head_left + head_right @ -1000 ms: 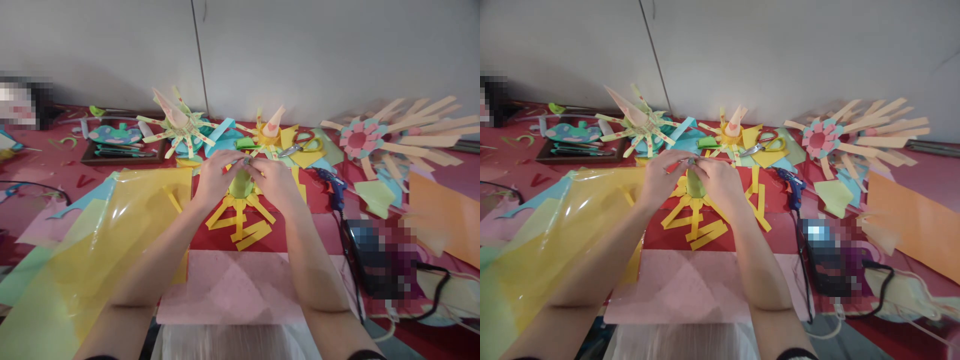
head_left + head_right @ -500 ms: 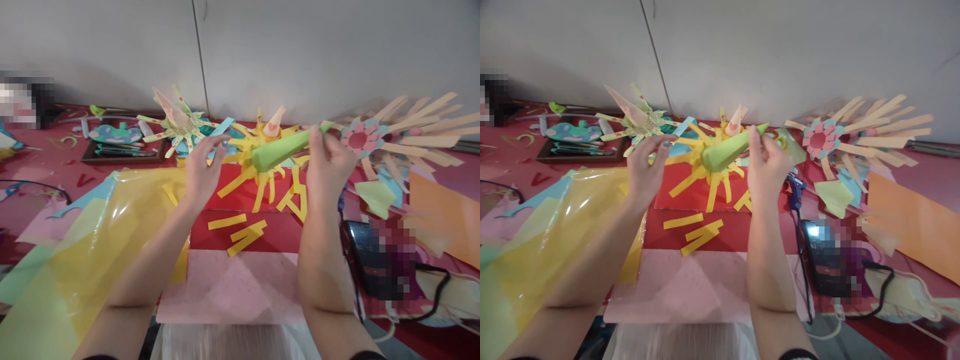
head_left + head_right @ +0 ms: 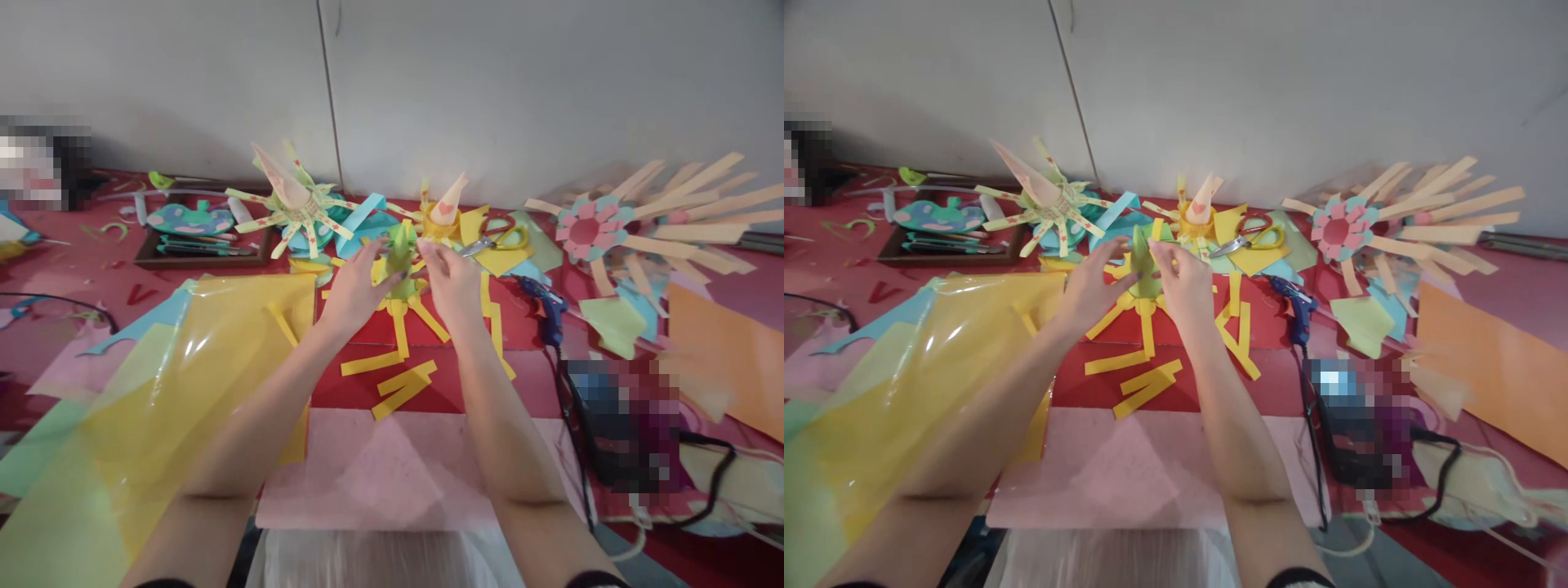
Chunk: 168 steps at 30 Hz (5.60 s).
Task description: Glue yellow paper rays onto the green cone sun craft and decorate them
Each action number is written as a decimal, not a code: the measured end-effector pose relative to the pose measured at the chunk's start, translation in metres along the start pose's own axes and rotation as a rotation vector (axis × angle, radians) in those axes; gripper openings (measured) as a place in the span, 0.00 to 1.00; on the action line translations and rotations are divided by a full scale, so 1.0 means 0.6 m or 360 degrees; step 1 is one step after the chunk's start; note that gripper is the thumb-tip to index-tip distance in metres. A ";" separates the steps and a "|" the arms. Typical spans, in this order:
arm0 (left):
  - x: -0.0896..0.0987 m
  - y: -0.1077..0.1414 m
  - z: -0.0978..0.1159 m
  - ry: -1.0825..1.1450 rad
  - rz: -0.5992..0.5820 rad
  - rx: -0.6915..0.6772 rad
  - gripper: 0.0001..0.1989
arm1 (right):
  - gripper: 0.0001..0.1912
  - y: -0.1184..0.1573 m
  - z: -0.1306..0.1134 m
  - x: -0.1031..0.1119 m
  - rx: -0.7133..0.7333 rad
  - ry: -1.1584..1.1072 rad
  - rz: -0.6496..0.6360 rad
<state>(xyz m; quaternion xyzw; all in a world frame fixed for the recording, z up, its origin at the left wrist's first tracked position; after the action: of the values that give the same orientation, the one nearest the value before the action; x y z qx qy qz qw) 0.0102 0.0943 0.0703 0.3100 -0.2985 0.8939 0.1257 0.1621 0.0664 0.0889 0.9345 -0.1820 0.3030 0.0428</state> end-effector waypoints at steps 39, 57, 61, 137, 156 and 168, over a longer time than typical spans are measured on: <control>-0.033 0.015 -0.007 -0.0052 -0.0147 0.0100 0.32 | 0.13 -0.110 0.082 0.071 -0.0253 0.1469 0.0156; -0.045 -0.020 -0.022 -0.0182 -0.0321 0.0220 0.35 | 0.15 0.039 0.154 0.104 -0.0533 -0.0218 0.0635; -0.029 -0.017 -0.014 -0.0173 -0.0313 0.0250 0.34 | 0.17 0.028 0.182 0.147 -0.0430 -0.0145 0.0759; -0.053 0.088 -0.010 -0.0565 -0.0809 0.0210 0.30 | 0.04 0.086 0.139 -0.018 0.0312 0.0728 0.0082; -0.036 0.115 0.032 -0.0711 -0.0638 0.0102 0.08 | 0.13 0.080 0.150 0.002 -0.0099 0.0300 -0.0005; -0.043 0.128 0.056 -0.1084 -0.0926 -0.0651 0.13 | 0.05 0.092 0.146 -0.012 0.0268 0.0536 0.0008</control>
<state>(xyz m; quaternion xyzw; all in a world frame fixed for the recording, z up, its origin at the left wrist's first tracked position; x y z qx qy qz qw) 0.0149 0.0118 0.0403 0.6241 -0.3930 0.5926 0.3237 0.1844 0.0008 0.0119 0.8704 -0.1484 0.4695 -0.0064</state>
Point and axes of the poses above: each hand's wrist, its own y-axis away from the middle knuckle, its own x-axis out of the back of the hand, z = x × y, the point moved 2 cm from there along -y, towards the middle knuckle, and after that the axes turned 13 degrees about -x, right-handed, at the moved point
